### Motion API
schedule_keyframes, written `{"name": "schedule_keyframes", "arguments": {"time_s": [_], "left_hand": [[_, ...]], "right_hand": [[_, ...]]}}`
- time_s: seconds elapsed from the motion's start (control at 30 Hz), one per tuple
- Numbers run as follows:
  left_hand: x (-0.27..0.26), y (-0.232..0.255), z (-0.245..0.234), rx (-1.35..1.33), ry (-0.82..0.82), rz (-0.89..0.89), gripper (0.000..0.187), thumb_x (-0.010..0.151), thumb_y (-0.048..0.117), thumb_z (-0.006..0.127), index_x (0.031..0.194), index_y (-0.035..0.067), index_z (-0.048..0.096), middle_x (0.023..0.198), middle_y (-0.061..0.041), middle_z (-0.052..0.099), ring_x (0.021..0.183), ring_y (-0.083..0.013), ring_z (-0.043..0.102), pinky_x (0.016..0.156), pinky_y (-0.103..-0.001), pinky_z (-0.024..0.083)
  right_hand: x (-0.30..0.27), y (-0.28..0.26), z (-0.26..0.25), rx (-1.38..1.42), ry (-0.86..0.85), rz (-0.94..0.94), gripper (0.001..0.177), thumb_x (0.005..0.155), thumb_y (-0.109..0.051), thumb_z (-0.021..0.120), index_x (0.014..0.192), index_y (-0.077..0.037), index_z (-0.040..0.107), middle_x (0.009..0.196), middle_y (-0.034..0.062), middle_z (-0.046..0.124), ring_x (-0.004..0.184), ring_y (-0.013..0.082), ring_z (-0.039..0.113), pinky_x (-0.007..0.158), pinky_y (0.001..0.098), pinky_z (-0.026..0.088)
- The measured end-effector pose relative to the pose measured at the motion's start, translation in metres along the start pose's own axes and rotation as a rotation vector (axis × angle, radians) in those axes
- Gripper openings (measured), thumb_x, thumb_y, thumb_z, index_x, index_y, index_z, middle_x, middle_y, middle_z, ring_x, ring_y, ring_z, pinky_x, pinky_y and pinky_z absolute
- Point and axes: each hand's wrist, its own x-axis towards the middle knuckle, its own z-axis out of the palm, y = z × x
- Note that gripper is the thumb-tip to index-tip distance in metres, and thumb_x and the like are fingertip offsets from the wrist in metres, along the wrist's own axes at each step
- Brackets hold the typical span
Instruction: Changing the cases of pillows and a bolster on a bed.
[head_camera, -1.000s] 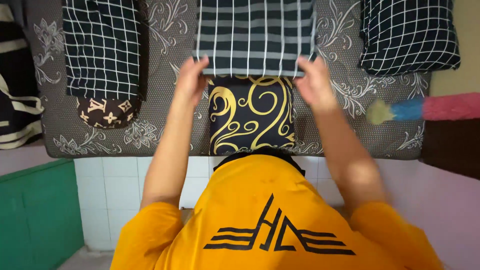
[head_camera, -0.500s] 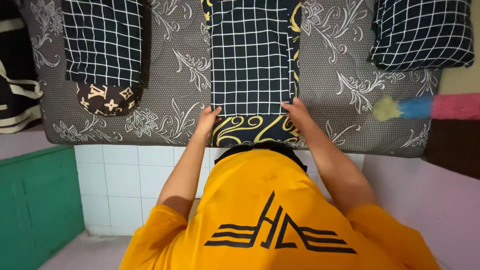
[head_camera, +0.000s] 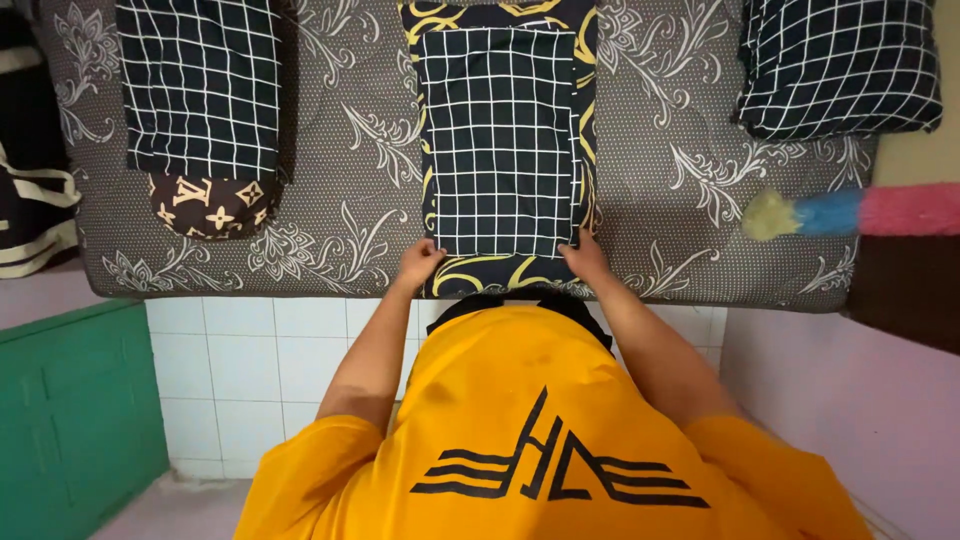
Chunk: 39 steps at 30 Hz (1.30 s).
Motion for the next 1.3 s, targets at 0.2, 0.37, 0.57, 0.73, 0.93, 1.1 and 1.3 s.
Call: {"name": "schedule_keyframes", "arguments": {"time_s": [0.2, 0.37, 0.57, 0.73, 0.93, 1.1, 1.3], "left_hand": [[-0.006, 0.033, -0.013, -0.016, 0.304, 0.2, 0.076, 0.082, 0.036, 0.088, 0.135, -0.005, 0.052, 0.129, -0.023, 0.063, 0.118, -0.034, 0.061, 0.1, -0.042, 0.048], [-0.016, 0.06, 0.002, -0.241, 0.043, 0.046, 0.089, 0.075, 0.046, 0.084, 0.143, 0.0, 0.048, 0.137, -0.02, 0.064, 0.125, -0.0303, 0.063, 0.105, -0.039, 0.051], [-0.018, 0.072, 0.024, -0.186, 0.199, 0.022, 0.081, 0.075, 0.036, 0.091, 0.137, -0.002, 0.057, 0.129, -0.017, 0.069, 0.116, -0.0284, 0.067, 0.101, -0.037, 0.051], [-0.022, 0.11, -0.002, -0.63, 0.0, 0.006, 0.065, 0.076, 0.013, 0.086, 0.133, 0.0, 0.059, 0.121, -0.013, 0.073, 0.104, -0.0238, 0.073, 0.087, -0.036, 0.061], [-0.061, 0.153, -0.033, -0.695, -0.006, 0.104, 0.044, 0.078, 0.005, 0.08, 0.12, 0.001, 0.068, 0.108, -0.01, 0.077, 0.092, -0.0198, 0.075, 0.081, -0.033, 0.061], [-0.08, 0.15, -0.045, -0.582, 0.072, 0.227, 0.036, 0.079, 0.003, 0.08, 0.114, -0.002, 0.072, 0.104, -0.012, 0.079, 0.088, -0.0188, 0.075, 0.078, -0.032, 0.06], [-0.113, 0.161, -0.051, -0.602, 0.109, 0.235, 0.039, 0.077, 0.001, 0.079, 0.115, -0.002, 0.068, 0.102, -0.01, 0.077, 0.086, -0.017, 0.075, 0.076, -0.031, 0.06]], "right_hand": [[-0.015, -0.044, -0.021, -0.262, 0.277, -0.244, 0.076, 0.08, -0.032, 0.082, 0.141, 0.0, 0.049, 0.13, 0.0254, 0.063, 0.12, 0.0371, 0.064, 0.103, 0.0461, 0.052], [-0.003, -0.053, -0.005, -0.291, 0.225, -0.337, 0.111, 0.077, -0.034, 0.098, 0.15, 0.008, 0.025, 0.144, 0.0349, 0.044, 0.128, 0.0482, 0.049, 0.104, 0.0518, 0.04], [-0.013, -0.077, 0.0, -0.168, 0.196, -0.063, 0.095, 0.062, -0.034, 0.091, 0.142, 0.0, 0.051, 0.13, 0.0197, 0.068, 0.109, 0.0321, 0.069, 0.089, 0.0436, 0.058], [0.011, -0.066, -0.023, 0.001, 0.086, -0.106, 0.059, 0.071, -0.013, 0.089, 0.125, 0.001, 0.068, 0.117, 0.014, 0.076, 0.1, 0.0238, 0.074, 0.089, 0.0372, 0.058], [-0.046, -0.136, -0.021, 0.226, 0.091, -0.176, 0.057, 0.074, -0.003, 0.082, 0.128, -0.001, 0.066, 0.119, 0.0093, 0.074, 0.103, 0.0216, 0.071, 0.091, 0.0332, 0.055], [-0.083, -0.157, -0.012, 0.287, 0.123, -0.173, 0.055, 0.074, 0.001, 0.079, 0.127, 0.001, 0.065, 0.116, 0.01, 0.073, 0.099, 0.0221, 0.07, 0.088, 0.034, 0.056], [-0.111, -0.175, -0.015, 0.337, 0.067, -0.285, 0.055, 0.076, 0.002, 0.078, 0.129, 0.003, 0.064, 0.121, 0.0107, 0.073, 0.102, 0.0202, 0.07, 0.09, 0.0321, 0.056]]}}
